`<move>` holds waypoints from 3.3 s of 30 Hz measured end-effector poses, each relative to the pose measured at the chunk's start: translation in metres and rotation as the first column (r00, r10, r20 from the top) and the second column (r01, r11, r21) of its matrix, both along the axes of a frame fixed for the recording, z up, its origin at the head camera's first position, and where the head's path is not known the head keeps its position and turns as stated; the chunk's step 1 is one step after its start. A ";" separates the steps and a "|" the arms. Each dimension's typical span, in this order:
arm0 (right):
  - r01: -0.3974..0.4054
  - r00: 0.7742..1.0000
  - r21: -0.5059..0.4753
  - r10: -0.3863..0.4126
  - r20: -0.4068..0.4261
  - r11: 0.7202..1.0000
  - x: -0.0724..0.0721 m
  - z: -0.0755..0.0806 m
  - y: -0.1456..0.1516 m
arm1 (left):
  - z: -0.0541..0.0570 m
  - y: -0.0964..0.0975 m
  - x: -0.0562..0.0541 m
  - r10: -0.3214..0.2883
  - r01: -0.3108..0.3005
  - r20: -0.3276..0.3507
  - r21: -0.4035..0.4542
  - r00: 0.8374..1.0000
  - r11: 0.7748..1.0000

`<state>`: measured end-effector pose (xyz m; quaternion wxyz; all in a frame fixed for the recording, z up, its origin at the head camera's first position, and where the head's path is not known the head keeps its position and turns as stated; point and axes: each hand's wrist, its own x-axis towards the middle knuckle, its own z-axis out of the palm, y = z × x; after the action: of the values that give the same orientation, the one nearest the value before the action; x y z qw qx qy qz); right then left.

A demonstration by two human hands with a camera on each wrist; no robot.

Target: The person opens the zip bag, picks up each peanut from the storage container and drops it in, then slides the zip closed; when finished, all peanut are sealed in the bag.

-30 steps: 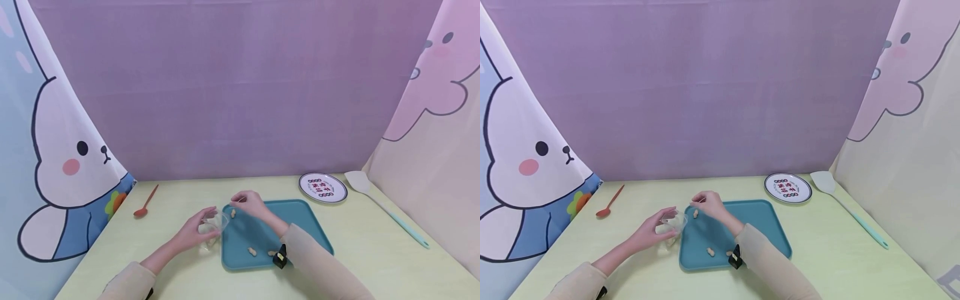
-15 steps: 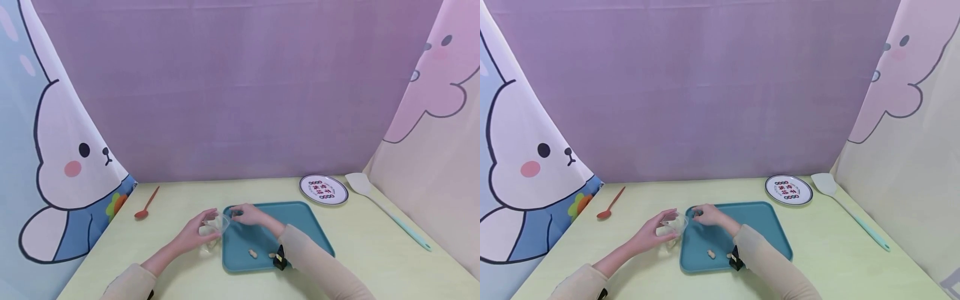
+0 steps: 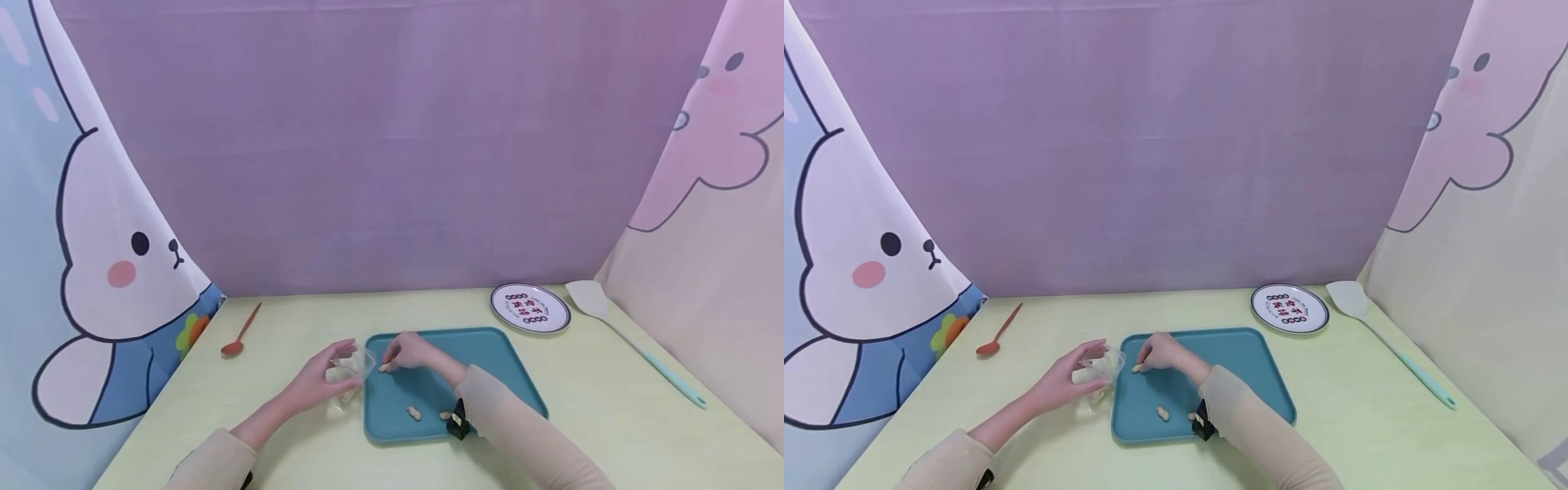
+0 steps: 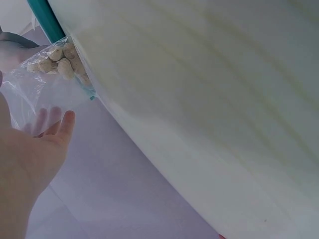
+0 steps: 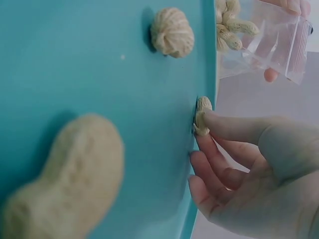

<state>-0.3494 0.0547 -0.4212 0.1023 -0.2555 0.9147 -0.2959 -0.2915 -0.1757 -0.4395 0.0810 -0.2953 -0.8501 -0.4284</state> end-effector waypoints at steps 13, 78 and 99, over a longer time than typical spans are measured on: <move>0.011 0.999 -0.070 -0.009 0.032 0.997 0.008 0.010 0.008 | -0.001 0.000 0.000 -0.023 0.025 -0.039 0.049 0.999 0.998; -0.061 0.989 -0.447 -0.008 -0.151 0.892 0.086 0.061 0.008 | 0.002 -0.001 -0.001 -0.014 0.014 -0.020 0.015 1.000 1.000; -0.074 0.991 -0.334 0.031 -0.132 0.940 0.084 0.007 0.095 | -0.001 0.001 -0.001 -0.011 0.012 -0.012 0.043 1.000 0.999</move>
<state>-0.2652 0.1495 -0.4139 0.0076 -0.3116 0.8478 -0.4289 -0.2925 -0.1746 -0.4407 0.0900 -0.3008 -0.8385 -0.4454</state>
